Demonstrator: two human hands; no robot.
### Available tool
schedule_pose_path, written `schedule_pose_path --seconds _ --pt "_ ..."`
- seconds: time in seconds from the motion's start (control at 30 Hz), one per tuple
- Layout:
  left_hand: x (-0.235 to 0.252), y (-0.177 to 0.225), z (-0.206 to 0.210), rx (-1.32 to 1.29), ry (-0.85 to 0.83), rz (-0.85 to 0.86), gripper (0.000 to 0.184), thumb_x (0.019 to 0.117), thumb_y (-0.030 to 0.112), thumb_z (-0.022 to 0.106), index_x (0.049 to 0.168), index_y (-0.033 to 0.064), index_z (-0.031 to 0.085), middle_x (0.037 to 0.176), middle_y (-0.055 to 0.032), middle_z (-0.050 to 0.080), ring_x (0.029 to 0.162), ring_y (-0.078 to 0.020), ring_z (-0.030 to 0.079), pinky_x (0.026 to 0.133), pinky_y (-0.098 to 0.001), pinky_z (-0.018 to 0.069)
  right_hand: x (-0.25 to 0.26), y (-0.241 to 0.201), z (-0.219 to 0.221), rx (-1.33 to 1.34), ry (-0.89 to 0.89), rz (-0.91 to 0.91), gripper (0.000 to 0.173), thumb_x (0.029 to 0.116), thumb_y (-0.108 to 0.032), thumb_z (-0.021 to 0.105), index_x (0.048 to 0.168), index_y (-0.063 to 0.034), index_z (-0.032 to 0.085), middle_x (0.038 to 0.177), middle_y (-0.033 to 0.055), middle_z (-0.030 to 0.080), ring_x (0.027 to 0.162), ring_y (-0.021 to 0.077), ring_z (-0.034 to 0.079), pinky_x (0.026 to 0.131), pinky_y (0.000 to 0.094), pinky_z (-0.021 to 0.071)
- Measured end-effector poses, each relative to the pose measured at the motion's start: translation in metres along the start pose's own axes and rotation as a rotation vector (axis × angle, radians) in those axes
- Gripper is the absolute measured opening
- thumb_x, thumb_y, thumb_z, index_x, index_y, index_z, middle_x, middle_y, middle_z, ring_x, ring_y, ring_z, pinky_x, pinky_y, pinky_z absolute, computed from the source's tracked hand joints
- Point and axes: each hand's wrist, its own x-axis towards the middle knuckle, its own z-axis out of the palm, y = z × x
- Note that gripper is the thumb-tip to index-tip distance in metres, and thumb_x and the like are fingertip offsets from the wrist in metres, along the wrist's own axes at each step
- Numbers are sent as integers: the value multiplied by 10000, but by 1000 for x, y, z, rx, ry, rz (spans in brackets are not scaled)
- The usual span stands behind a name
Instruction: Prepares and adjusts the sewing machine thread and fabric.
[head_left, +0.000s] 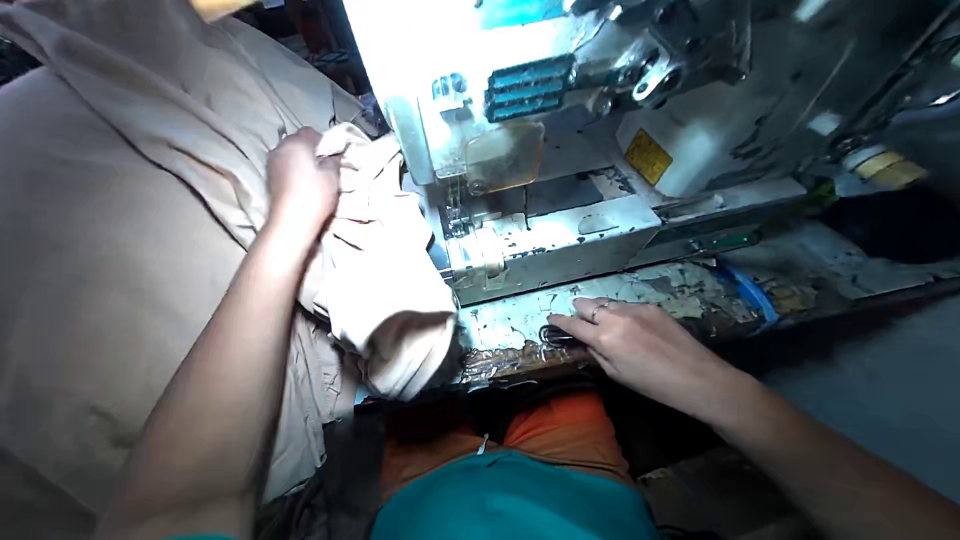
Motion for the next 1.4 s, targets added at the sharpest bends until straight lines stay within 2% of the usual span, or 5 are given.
schedule_pose_path --seconds 0.17,0.73,1.03,1.2,1.4 --pt "-123 -13 -55 -915 -84 -46 410 929 36 550 1312 169 491 1036 79 660 889 -3 673 776 -223 596 -9 -12 -10 183 301 147 561 1073 -557 340 1296 -233 741 851 135 649 599 254 618 497 418 482" --pt "-211 -21 -24 -1587 -179 -382 413 905 -101 523 1292 41 558 985 -93 727 851 -135 732 797 -295 624 135 -100 -6 -16 534 -79 270 1010 -316 579 1004 -97 738 827 131 635 632 312 621 500 451 435" --pt "-230 -19 -21 -1542 -230 -281 439 881 -69 601 1306 30 553 994 -67 737 873 -120 733 827 -288 622 87 -117 0 1349 161 121 337 874 -208 778 1190 -132 686 1066 -34 717 909 44 686 804 223 591" --pt "-244 -17 -3 -1445 -22 -223 265 1049 78 473 1080 104 734 973 13 749 914 -55 705 866 -259 590 75 -124 9 1855 93 322 90 966 -118 664 886 -143 698 600 -66 576 464 -52 446 439 113 367" --pt "-249 -8 4 -1441 -25 -328 336 1066 53 376 1055 50 712 934 -23 751 882 -71 717 847 -260 600 61 -115 11 1925 207 304 116 1007 -114 602 942 -112 699 636 -18 615 468 -31 489 445 118 409"
